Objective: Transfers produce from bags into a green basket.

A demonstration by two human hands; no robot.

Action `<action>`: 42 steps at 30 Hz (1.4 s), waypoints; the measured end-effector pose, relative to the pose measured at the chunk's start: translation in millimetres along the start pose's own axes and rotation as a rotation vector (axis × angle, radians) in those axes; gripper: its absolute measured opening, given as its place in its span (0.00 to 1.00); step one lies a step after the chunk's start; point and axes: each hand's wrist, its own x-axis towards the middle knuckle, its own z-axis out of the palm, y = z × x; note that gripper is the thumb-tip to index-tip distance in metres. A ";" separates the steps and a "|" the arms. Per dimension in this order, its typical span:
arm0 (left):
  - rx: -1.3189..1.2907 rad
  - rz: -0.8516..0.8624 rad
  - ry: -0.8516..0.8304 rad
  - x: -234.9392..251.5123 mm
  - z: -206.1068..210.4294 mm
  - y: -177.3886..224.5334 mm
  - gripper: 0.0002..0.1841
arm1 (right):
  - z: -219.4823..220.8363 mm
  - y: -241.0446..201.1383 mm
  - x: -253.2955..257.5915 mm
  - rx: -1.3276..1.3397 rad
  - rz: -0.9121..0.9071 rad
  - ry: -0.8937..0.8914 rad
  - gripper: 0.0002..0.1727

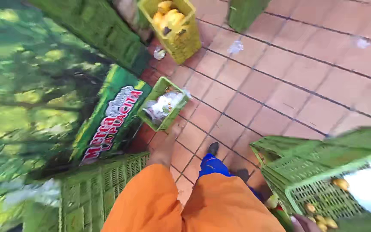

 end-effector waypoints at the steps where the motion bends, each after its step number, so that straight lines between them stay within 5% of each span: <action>1: 0.045 0.067 -0.092 -4.9 34.3 11.6 0.30 | 1.7 -6.4 0.2 -0.033 -0.011 0.019 0.20; 4: 0.169 0.241 -0.366 -42.3 148.4 53.7 0.29 | -9.3 -7.0 -0.2 -0.135 0.051 0.136 0.20; 8: 0.298 0.432 -0.534 -97.9 218.8 84.9 0.28 | -42.8 35.2 25.8 -0.065 0.231 0.307 0.24; 12: 0.331 0.381 -0.569 -118.4 220.4 94.2 0.25 | -69.1 120.7 61.5 0.154 0.412 0.363 0.21; 17: 0.249 0.228 -0.271 -141.2 194.3 108.3 0.23 | -87.2 228.3 131.0 0.309 0.511 0.311 0.22; 21: 0.182 0.174 -0.196 -191.1 202.4 141.8 0.23 | -134.1 271.4 203.4 0.430 0.559 0.483 0.21; 25: 0.223 0.240 -0.233 -247.6 231.6 162.1 0.22 | -181.9 302.1 266.7 0.278 0.616 0.497 0.25; 28: 0.375 0.222 -0.306 -279.5 246.2 159.2 0.22 | -191.2 319.7 296.6 0.125 0.683 0.320 0.40; 34: 0.490 0.114 -0.287 -296.6 240.5 129.6 0.23 | -211.0 317.4 308.1 -0.169 0.629 0.151 0.21; 39: 0.430 0.205 -0.250 -302.1 245.7 166.0 0.22 | -258.2 307.5 298.0 -0.098 0.602 0.484 0.18; 42: 0.317 0.378 -0.250 -317.3 252.7 218.4 0.20 | -314.7 284.3 272.0 -0.118 0.448 0.714 0.27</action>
